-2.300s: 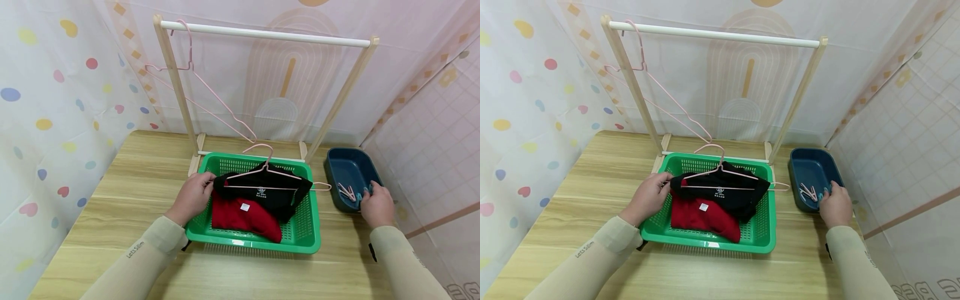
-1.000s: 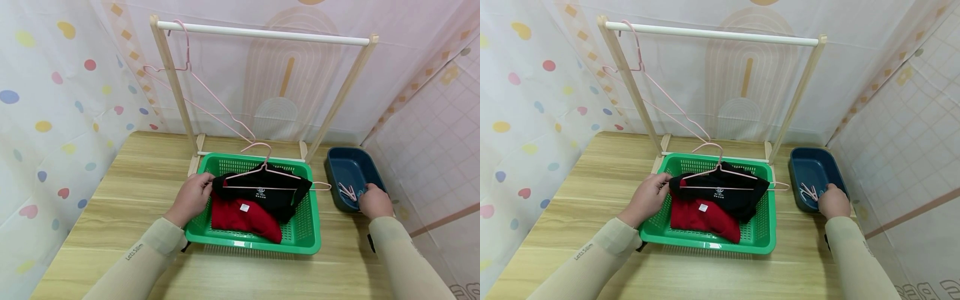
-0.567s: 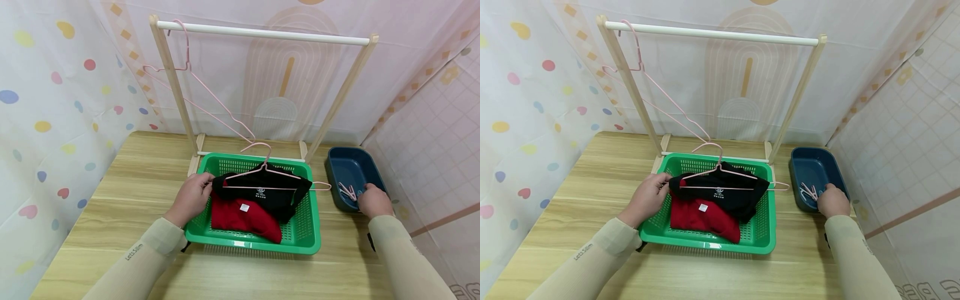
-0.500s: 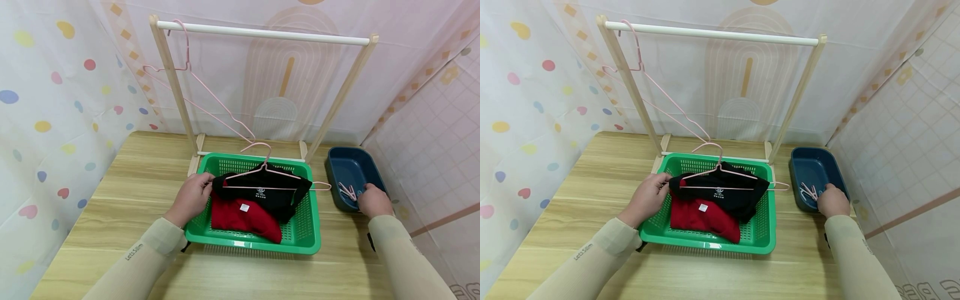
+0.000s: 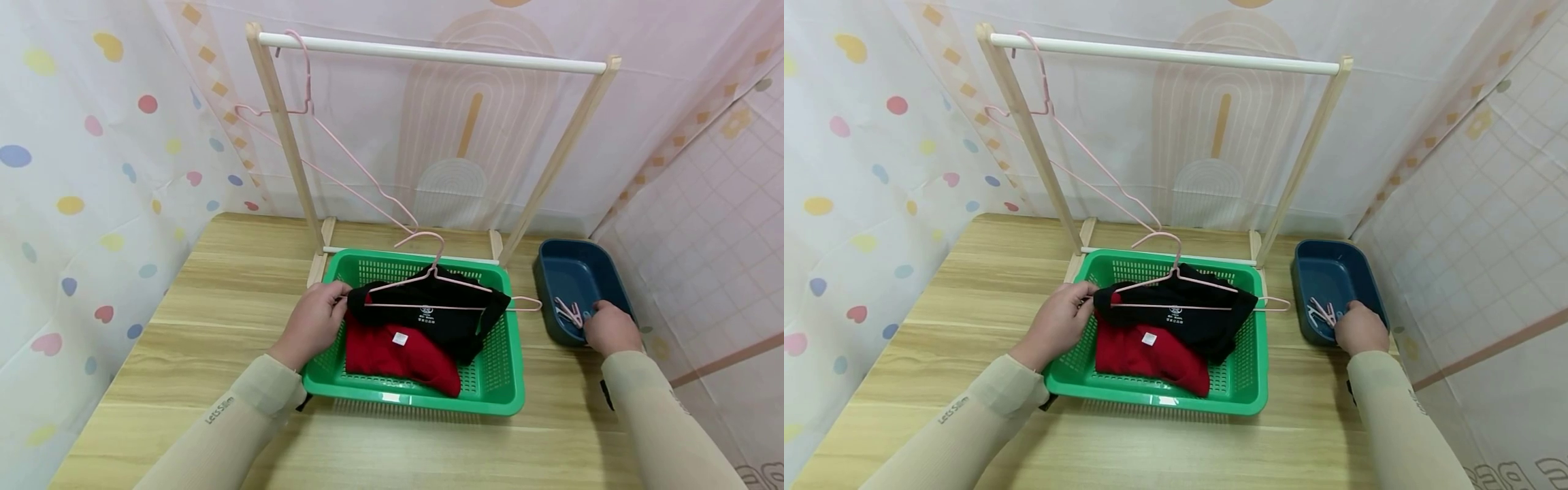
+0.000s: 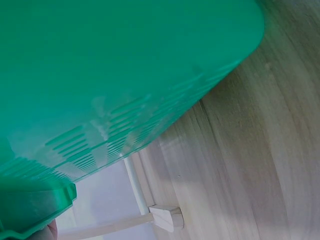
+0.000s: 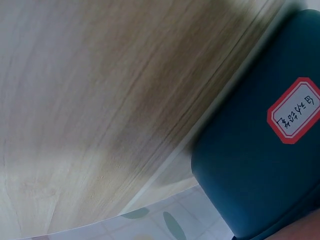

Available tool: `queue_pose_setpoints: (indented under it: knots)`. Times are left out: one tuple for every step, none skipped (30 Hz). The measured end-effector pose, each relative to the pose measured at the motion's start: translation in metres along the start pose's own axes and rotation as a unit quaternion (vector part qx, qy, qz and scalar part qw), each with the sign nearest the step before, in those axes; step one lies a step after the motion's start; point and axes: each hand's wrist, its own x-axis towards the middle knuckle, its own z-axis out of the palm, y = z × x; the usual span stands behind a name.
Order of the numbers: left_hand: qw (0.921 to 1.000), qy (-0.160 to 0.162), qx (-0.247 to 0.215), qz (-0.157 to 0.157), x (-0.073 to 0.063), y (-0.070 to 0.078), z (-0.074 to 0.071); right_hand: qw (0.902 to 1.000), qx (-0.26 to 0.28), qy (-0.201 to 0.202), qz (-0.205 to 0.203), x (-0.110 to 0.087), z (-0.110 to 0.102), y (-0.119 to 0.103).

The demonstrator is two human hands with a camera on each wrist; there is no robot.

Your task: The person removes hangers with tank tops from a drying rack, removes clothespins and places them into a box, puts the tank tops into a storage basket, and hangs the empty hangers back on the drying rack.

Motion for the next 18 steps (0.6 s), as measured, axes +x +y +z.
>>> queue_pose_setpoints:
  knots:
    - [1.0000, 0.000, 0.001, -0.001, 0.0001, 0.0001, 0.0000, 1.0000, 0.000, -0.001, 0.001, 0.0002, -0.0002, -0.0002]
    - [1.0000, 0.000, 0.001, -0.001, 0.0002, 0.0003, -0.0001, 1.0000, -0.001, -0.002, 0.002, 0.0004, -0.0003, -0.0004]
    - [1.0000, 0.000, 0.001, -0.001, 0.0002, 0.0004, -0.0001, 1.0000, -0.001, -0.003, 0.002, 0.0006, -0.0004, -0.0006]
    - [1.0000, 0.000, 0.001, -0.001, 0.0004, 0.0008, -0.0002, 1.0000, -0.001, -0.004, 0.002, 0.0006, -0.0007, -0.0008]
    - [1.0000, 0.001, 0.001, -0.002, 0.0005, 0.0010, -0.0003, 1.0000, 0.000, -0.005, 0.002, 0.0004, -0.0009, -0.0011]
    - [1.0000, 0.000, 0.001, -0.002, 0.0005, 0.0013, -0.0004, 1.0000, 0.000, -0.006, 0.002, 0.0005, -0.0011, -0.0013]
    - [1.0000, 0.000, 0.001, -0.002, 0.0006, 0.0015, -0.0005, 1.0000, 0.001, -0.007, 0.001, 0.0004, -0.0013, -0.0015]
    - [1.0000, 0.000, 0.001, -0.002, 0.0006, 0.0017, -0.0005, 1.0000, 0.001, -0.007, 0.001, 0.0005, -0.0015, -0.0015]
    - [1.0000, 0.000, 0.000, -0.002, 0.0006, 0.0018, -0.0006, 1.0000, 0.001, -0.008, 0.000, 0.0004, -0.0017, -0.0016]
    - [1.0000, 0.000, 0.000, -0.002, 0.0006, 0.0019, -0.0006, 1.0000, 0.001, -0.008, 0.000, 0.0002, -0.0020, -0.0018]
    - [1.0000, 0.000, 0.000, -0.002, 0.0006, 0.0018, -0.0006, 1.0000, 0.000, -0.008, 0.000, 0.0001, -0.0023, -0.0019]
    - [1.0000, 0.000, 0.000, -0.003, 0.0006, 0.0016, -0.0006, 1.0000, 0.000, -0.007, -0.001, 0.0001, -0.0025, -0.0019]
    - [1.0000, -0.001, 0.001, -0.003, 0.0005, 0.0015, -0.0006, 1.0000, -0.001, -0.007, -0.001, -0.0001, -0.0027, -0.0019]
    - [1.0000, -0.001, 0.001, -0.003, 0.0005, 0.0013, -0.0005, 1.0000, -0.001, -0.008, -0.001, -0.0001, -0.0028, -0.0020]
    - [1.0000, -0.001, 0.001, -0.004, 0.0004, 0.0011, -0.0005, 1.0000, -0.002, -0.007, -0.002, -0.0001, -0.0029, -0.0020]
    - [1.0000, -0.001, 0.001, -0.004, 0.0004, 0.0009, -0.0005, 1.0000, -0.003, -0.007, -0.003, 0.0000, -0.0028, -0.0019]
    - [1.0000, -0.002, 0.001, -0.005, 0.0004, 0.0007, -0.0004, 1.0000, -0.004, -0.006, -0.005, 0.0001, -0.0028, -0.0018]
    - [1.0000, -0.002, 0.001, -0.006, 0.0003, 0.0005, -0.0004, 0.9999, -0.006, -0.006, -0.006, 0.0002, -0.0026, -0.0017]
